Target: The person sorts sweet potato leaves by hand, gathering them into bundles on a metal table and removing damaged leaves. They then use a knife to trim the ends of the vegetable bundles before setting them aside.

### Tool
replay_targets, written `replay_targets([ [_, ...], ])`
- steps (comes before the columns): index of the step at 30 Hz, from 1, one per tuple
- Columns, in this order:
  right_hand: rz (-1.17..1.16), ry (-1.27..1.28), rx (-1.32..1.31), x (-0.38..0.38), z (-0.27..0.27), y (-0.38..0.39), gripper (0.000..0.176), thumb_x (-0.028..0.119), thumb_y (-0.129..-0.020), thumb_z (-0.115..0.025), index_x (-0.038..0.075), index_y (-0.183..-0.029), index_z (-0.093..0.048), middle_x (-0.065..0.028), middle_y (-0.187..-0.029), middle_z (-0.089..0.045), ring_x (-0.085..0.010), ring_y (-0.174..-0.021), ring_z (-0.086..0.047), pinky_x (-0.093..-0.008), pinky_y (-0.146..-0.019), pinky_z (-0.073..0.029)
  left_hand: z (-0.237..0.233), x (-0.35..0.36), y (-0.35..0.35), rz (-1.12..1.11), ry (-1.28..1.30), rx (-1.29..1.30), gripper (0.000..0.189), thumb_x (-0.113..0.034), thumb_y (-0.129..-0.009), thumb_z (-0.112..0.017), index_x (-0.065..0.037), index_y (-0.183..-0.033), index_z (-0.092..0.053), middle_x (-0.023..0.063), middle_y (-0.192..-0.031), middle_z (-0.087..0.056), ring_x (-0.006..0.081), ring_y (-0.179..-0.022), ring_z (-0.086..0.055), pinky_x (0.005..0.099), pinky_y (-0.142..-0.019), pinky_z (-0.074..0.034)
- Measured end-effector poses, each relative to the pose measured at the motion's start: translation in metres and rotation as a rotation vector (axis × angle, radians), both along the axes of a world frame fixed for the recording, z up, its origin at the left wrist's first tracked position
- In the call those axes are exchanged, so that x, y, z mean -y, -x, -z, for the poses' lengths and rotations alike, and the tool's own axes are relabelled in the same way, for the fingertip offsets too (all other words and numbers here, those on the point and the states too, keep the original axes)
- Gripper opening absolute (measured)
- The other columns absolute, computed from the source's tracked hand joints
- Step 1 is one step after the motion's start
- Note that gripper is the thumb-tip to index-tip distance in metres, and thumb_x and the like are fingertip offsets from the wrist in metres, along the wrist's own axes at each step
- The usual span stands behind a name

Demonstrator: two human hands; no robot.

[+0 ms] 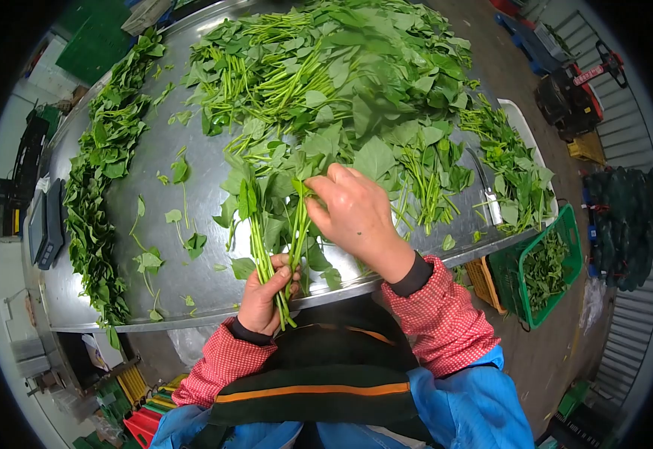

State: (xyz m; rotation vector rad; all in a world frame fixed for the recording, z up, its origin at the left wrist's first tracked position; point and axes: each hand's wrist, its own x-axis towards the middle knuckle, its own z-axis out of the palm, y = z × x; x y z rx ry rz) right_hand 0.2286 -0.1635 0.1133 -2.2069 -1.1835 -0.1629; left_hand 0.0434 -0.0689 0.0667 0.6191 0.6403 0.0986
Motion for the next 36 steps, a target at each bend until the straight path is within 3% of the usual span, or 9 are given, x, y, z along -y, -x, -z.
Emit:
replay_targets([
  [8,-0.008,0.181,-0.332,0.01,-0.001,-0.011,0.02,0.022,-0.075,-0.068,0.006,-0.087,-0.064,-0.0099,-0.077,-0.055,-0.0293,-0.077,-0.058,-0.0391,-0.065,-0.046,0.01,0.0,0.005,0.039,-0.16,-0.01,0.018,-0.005,-0.088,-0.059,-0.002,-0.105,-0.057,0.0043,-0.092,-0.059,0.0113,-0.078,-0.056,0.0231,-0.066,-0.047],
  [11,-0.067,0.063,-0.394,0.015,0.012,-0.016,0.023,0.023,-0.075,-0.068,0.005,-0.089,-0.064,-0.0111,-0.078,-0.055,-0.0293,-0.077,-0.058,-0.0388,-0.067,-0.046,0.011,0.002,0.004,0.051,-0.212,-0.016,0.017,-0.004,-0.087,-0.06,-0.002,-0.104,-0.057,0.0038,-0.09,-0.059,0.0112,-0.077,-0.056,0.0234,-0.065,-0.046],
  [20,-0.103,0.084,-0.586,0.026,0.012,-0.025,0.024,0.022,-0.074,-0.068,0.003,-0.088,-0.064,-0.0126,-0.08,-0.056,-0.0296,-0.076,-0.057,-0.036,-0.067,-0.044,0.011,0.003,-0.001,0.089,-0.307,-0.052,0.021,0.0,-0.085,-0.061,0.001,-0.105,-0.057,0.0024,-0.082,-0.058,0.0086,-0.071,-0.052,0.0217,-0.066,-0.042],
  [26,-0.09,0.037,-0.503,0.027,0.015,-0.021,0.018,0.018,-0.071,-0.067,0.004,-0.081,-0.061,-0.0112,-0.077,-0.055,-0.03,-0.074,-0.057,-0.0373,-0.066,-0.044,0.017,0.002,-0.002,0.08,-0.331,-0.071,0.019,-0.001,-0.085,-0.061,0.0,-0.104,-0.058,0.0021,-0.082,-0.058,0.0085,-0.071,-0.052,0.0218,-0.065,-0.043],
  [29,-0.018,0.035,-0.13,0.022,0.013,-0.008,0.013,0.013,-0.069,-0.066,0.007,-0.078,-0.059,-0.0086,-0.076,-0.054,-0.0285,-0.069,-0.056,-0.0368,-0.062,-0.043,0.008,0.001,-0.004,0.075,-0.299,-0.077,0.02,-0.001,-0.086,-0.06,0.0,-0.105,-0.058,0.0024,-0.082,-0.059,0.0088,-0.072,-0.053,0.0217,-0.065,-0.042],
  [32,0.122,-0.054,0.042,0.015,0.02,-0.007,0.013,0.01,-0.066,-0.065,0.008,-0.076,-0.058,-0.0083,-0.075,-0.052,-0.0272,-0.068,-0.055,-0.0359,-0.06,-0.042,0.006,-0.003,-0.001,0.052,-0.17,-0.015,0.019,-0.002,-0.087,-0.06,0.0,-0.105,-0.057,0.0036,-0.085,-0.059,0.0097,-0.072,-0.054,0.022,-0.065,-0.043],
  [33,0.149,-0.161,-0.039,0.015,0.024,-0.011,0.01,0.008,-0.071,-0.064,0.007,-0.078,-0.058,-0.0046,-0.076,-0.054,-0.0192,-0.066,-0.054,-0.0302,-0.06,-0.042,0.008,-0.004,0.001,0.029,-0.179,-0.04,0.019,-0.002,-0.087,-0.059,0.0,-0.105,-0.057,0.0042,-0.085,-0.06,0.0102,-0.073,-0.055,0.0221,-0.065,-0.044],
  [36,0.168,-0.653,-0.771,0.018,0.026,-0.023,0.004,0.007,-0.077,-0.061,0.005,-0.08,-0.059,0.0002,-0.079,-0.055,-0.0093,-0.067,-0.05,-0.0243,-0.062,-0.04,0.014,-0.009,0.01,-0.051,-0.182,-0.073,0.019,-0.004,-0.088,-0.059,0.0,-0.106,-0.055,0.006,-0.088,-0.06,0.0116,-0.075,-0.056,0.0223,-0.064,-0.046],
])
